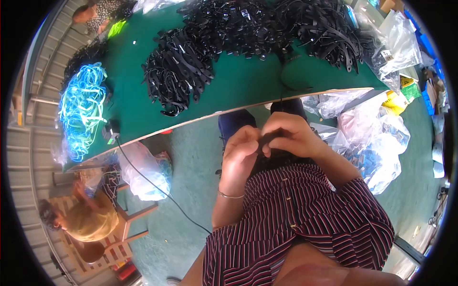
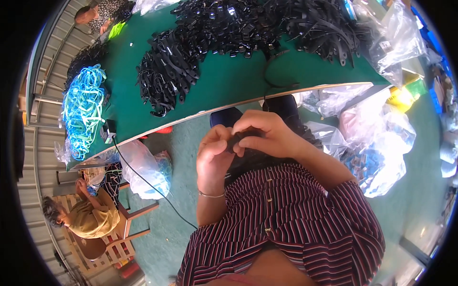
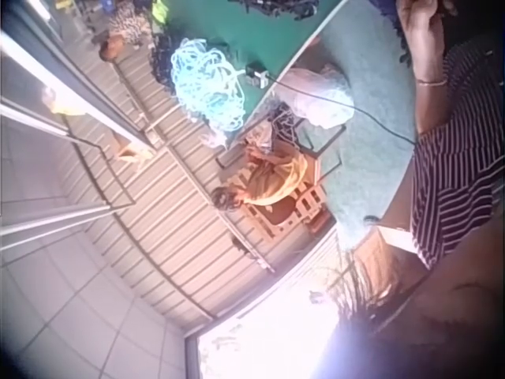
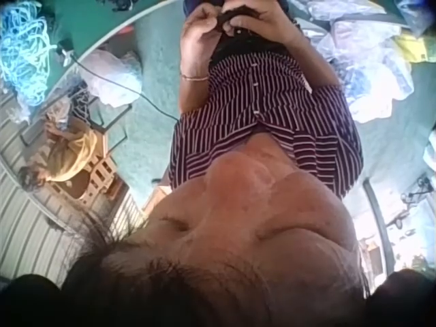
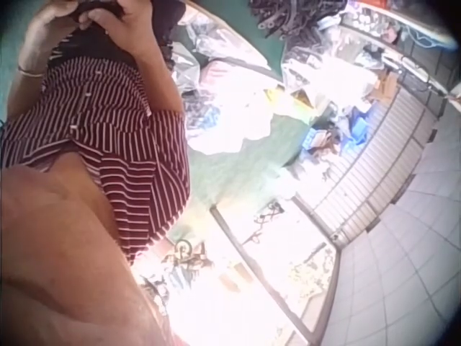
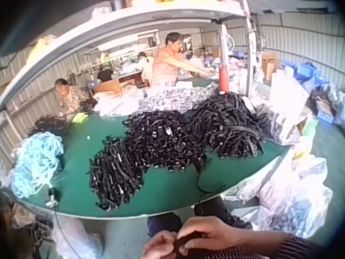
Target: The person assembles small black plastic components by hand at a workstation.
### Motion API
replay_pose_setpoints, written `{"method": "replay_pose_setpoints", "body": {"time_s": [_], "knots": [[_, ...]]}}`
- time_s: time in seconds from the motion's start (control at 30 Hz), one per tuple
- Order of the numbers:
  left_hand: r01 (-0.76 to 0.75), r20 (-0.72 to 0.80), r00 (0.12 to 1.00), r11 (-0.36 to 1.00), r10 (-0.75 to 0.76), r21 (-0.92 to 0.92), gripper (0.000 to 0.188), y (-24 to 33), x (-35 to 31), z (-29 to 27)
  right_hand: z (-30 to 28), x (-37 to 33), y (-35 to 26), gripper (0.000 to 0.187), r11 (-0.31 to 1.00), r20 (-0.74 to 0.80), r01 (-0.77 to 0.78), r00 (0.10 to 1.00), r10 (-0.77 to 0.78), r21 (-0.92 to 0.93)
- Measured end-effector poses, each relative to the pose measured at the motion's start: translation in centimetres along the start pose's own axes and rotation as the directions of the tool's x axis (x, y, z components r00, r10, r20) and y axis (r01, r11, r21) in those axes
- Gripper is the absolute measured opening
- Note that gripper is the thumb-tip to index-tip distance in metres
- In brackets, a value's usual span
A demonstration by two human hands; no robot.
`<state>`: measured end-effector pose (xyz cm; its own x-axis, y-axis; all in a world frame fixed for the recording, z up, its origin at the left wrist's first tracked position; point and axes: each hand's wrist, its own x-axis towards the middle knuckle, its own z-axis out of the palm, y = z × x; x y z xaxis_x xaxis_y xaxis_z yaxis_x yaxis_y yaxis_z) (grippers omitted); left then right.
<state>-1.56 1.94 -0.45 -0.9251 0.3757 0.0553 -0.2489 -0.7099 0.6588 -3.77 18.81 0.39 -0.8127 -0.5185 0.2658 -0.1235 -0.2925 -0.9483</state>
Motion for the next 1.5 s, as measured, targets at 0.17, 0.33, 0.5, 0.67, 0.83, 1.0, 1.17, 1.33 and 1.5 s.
{"method": "replay_pose_setpoints", "body": {"time_s": [0.17,0.33,0.5,0.67,0.83,1.0,1.17,1.33,1.5], "knots": [[-0.018,0.016,1.000,0.999,0.018,0.050,0.011,-0.2,-0.1,-0.2,-0.6,0.2,-0.1,0.018,0.992,0.071,0.055,0.996,-0.048,-0.109],[0.033,-0.151,0.988,0.951,0.015,0.308,0.014,0.5,-0.5,1.1,-0.9,0.6,-0.5,0.024,0.909,0.081,0.150,0.988,-0.128,-0.389],[0.101,-0.025,0.995,0.912,-0.099,0.398,0.016,0.7,-0.5,-0.1,-1.1,1.0,-0.9,0.027,0.711,0.171,0.352,0.933,-0.315,-0.608],[0.038,-0.122,0.992,0.877,0.024,0.480,0.010,0.6,-0.7,1.0,-0.8,0.4,-2.4,0.012,0.771,-0.048,0.085,0.988,-0.149,-0.631],[-0.056,0.008,0.997,0.692,0.073,0.719,0.006,-0.1,-0.5,0.0,-1.1,0.3,-1.7,0.014,0.748,0.045,0.035,0.999,-0.006,-0.663],[0.047,0.015,0.997,0.746,-0.076,0.665,0.006,0.3,-0.6,0.6,-0.8,-0.2,-1.8,0.020,0.849,0.063,-0.029,0.995,0.074,-0.528],[0.141,0.028,0.986,0.912,-0.164,0.385,0.018,0.0,-0.7,1.1,-0.7,-0.9,-1.8,0.022,0.980,0.130,-0.183,0.973,0.191,-0.076],[0.151,0.035,0.988,0.987,-0.153,0.057,0.029,-1.6,-0.5,0.7,-0.3,-1.2,-0.9,0.023,0.949,-0.018,-0.173,0.983,0.184,0.265],[0.123,-0.041,0.992,0.992,-0.122,0.021,0.033,-1.7,-0.5,0.6,-0.6,-1.2,-1.0,0.020,0.892,-0.010,-0.312,0.943,0.333,0.328]]}}
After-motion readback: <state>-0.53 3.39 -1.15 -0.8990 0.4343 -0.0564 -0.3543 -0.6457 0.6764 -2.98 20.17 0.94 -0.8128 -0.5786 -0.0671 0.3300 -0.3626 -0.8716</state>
